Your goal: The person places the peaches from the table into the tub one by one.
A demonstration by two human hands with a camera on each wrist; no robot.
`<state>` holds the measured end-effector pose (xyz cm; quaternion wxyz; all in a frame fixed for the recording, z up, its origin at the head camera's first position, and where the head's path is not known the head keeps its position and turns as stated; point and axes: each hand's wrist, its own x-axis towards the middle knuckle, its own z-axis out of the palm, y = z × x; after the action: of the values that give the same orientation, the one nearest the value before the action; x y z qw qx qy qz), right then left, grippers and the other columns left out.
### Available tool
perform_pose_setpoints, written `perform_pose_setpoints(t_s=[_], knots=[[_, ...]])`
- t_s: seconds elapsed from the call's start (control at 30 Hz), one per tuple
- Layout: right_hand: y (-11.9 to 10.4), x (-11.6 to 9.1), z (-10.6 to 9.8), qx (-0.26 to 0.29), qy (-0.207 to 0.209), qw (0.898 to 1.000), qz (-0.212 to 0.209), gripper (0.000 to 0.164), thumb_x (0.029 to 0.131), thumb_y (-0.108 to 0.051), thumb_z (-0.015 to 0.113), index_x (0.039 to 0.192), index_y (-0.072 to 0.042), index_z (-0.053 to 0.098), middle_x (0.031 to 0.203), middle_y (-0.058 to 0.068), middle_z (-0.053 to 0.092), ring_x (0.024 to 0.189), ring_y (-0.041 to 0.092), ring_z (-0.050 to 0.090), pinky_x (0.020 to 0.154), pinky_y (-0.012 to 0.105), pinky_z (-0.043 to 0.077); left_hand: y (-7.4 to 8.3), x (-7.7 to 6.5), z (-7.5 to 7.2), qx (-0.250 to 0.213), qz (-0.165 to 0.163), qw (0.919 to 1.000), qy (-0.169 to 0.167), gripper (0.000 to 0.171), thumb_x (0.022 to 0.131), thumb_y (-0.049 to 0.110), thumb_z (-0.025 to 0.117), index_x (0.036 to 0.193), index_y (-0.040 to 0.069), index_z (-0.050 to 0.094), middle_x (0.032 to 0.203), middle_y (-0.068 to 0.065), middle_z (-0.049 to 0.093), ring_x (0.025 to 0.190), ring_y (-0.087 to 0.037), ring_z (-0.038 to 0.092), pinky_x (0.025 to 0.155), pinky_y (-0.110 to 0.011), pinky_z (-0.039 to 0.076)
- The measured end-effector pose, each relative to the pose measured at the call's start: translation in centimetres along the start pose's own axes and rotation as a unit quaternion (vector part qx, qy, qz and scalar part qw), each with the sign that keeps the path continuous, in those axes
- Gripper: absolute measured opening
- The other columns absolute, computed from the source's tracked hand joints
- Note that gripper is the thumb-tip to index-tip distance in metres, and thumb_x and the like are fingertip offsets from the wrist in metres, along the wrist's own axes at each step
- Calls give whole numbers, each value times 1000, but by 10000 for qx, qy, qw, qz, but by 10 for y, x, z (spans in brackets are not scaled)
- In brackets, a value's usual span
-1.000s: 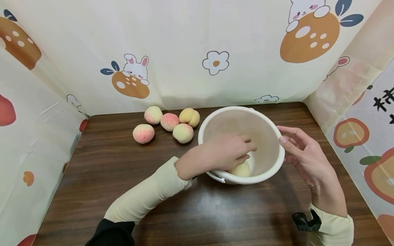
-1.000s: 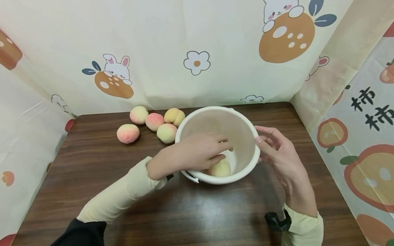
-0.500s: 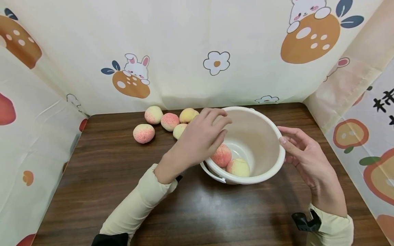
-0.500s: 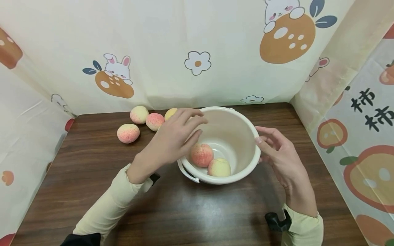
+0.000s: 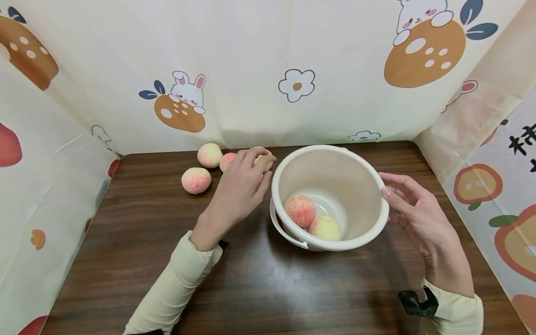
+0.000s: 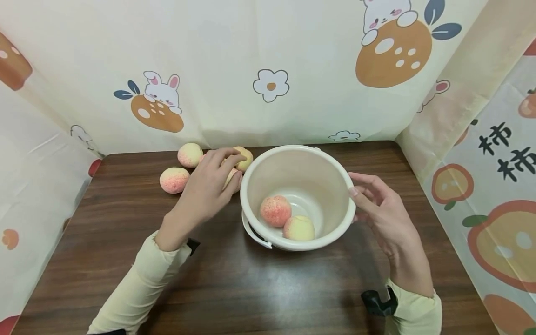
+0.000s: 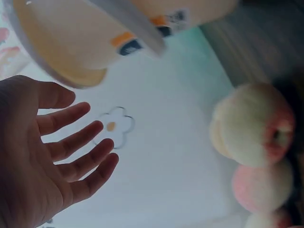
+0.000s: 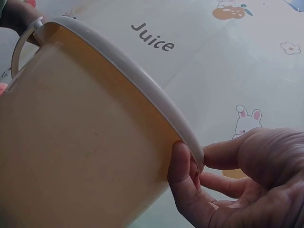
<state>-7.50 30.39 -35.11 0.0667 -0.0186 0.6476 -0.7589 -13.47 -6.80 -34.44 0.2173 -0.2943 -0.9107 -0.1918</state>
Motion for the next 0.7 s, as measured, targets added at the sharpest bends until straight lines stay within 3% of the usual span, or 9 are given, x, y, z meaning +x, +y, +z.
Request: perform_pose_setpoints(t_s=[0.13,0.27,0.5,0.7], knots=[[1,0,0,35,-5,10000,-19,39,104,3,56,141,-7,58,106,2,76,84,13,74,63,30,62,-9,-5,7,467,-177,9983,-295,29,99,14,63,127,9,67,131,-15,64,117,-37,59,95,-51,53],[1,0,0,139,-62,9999,-72,39,104,4,55,141,-7,58,106,3,76,85,13,74,63,30,62,-19,-9,16,704,-400,9941,-718,28,102,18,56,127,9,66,131,-17,64,118,-41,59,91,-55,53],[3,0,-3,342,-201,9991,-118,40,104,6,53,141,-7,59,108,5,76,87,14,75,64,31,63,-36,-13,37,775,-779,9864,-1222,31,103,26,57,130,10,64,136,-18,62,128,-42,55,90,-60,54],[4,0,-3,426,-225,9988,-117,40,104,6,52,141,-7,58,111,5,76,89,14,75,65,31,63,-48,-18,51,717,-896,9813,-1546,37,101,30,63,133,11,61,140,-19,58,129,-45,54,89,-61,55]])
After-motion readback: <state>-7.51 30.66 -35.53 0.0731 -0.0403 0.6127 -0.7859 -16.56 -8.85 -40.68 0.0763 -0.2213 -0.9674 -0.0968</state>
